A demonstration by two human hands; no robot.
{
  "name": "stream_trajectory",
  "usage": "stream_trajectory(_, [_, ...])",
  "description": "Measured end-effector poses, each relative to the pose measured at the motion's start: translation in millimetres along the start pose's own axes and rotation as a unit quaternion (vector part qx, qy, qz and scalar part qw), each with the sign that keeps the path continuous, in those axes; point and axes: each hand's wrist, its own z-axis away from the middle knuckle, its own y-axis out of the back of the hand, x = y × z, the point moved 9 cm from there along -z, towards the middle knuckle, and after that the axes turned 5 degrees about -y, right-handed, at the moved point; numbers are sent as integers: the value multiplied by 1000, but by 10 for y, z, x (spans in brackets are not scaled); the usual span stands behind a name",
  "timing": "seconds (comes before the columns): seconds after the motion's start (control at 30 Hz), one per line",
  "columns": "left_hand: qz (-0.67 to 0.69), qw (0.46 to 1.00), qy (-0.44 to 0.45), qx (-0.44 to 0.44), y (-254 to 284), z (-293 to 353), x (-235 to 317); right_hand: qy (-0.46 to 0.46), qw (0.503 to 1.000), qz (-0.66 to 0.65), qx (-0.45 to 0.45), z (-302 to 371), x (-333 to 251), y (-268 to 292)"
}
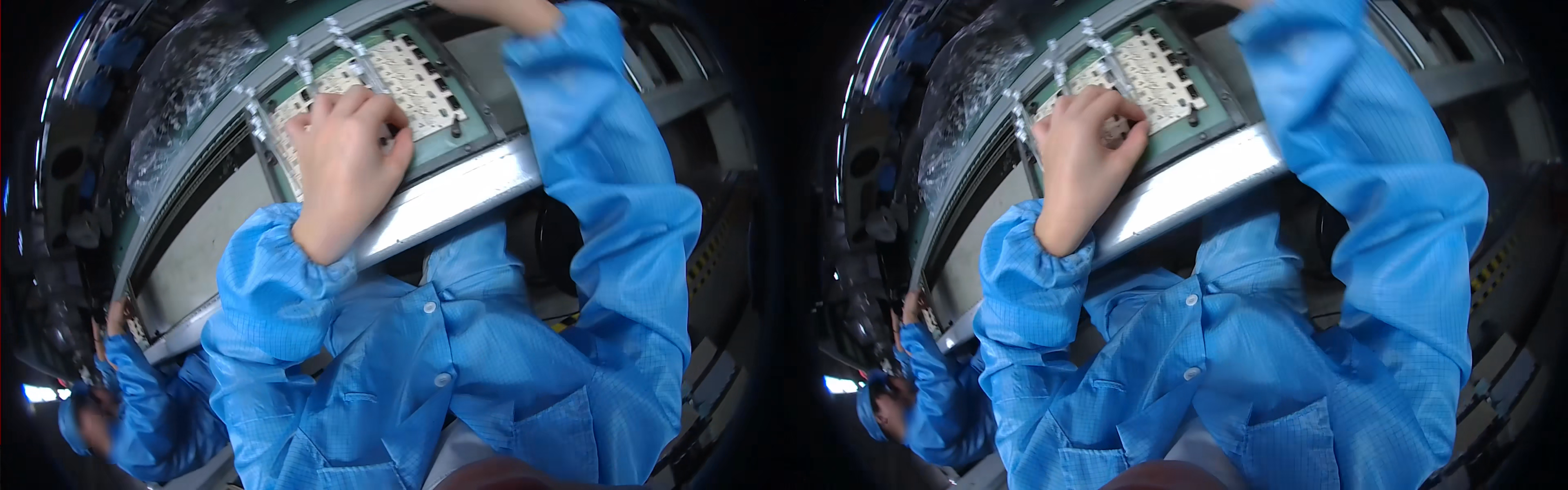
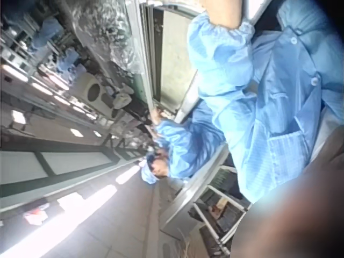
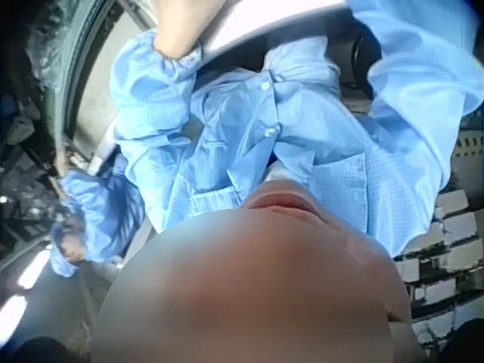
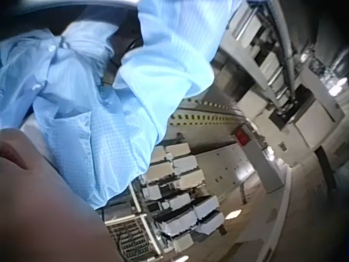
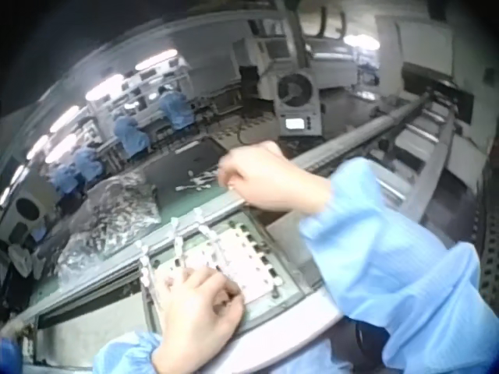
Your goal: Assembling electronic components onto circuit boards on a production line.
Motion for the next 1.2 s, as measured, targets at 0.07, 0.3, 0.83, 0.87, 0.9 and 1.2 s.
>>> stream_trajectory(0.07, [-2,1000,-27,5,15,-67,85,-87,994,-35,61,-141,400,-72])
stream_trajectory(0.3, [17,1000,-6,-25,27,-44,2,-122,992,13,40,25,697,-111])
stream_trajectory(0.83, [-72,992,-104,-30,54,108,314,-100,992,41,73,-42,569,179])
stream_trajectory(0.87, [-72,992,-99,-40,47,114,309,-106,991,46,69,-34,580,167])
stream_trajectory(0.9, [-72,991,-104,-36,64,35,309,-119,989,54,65,11,628,175])
stream_trajectory(1.2, [-122,983,115,-80,38,-1381,-958,-132,989,24,62,38,688,131])
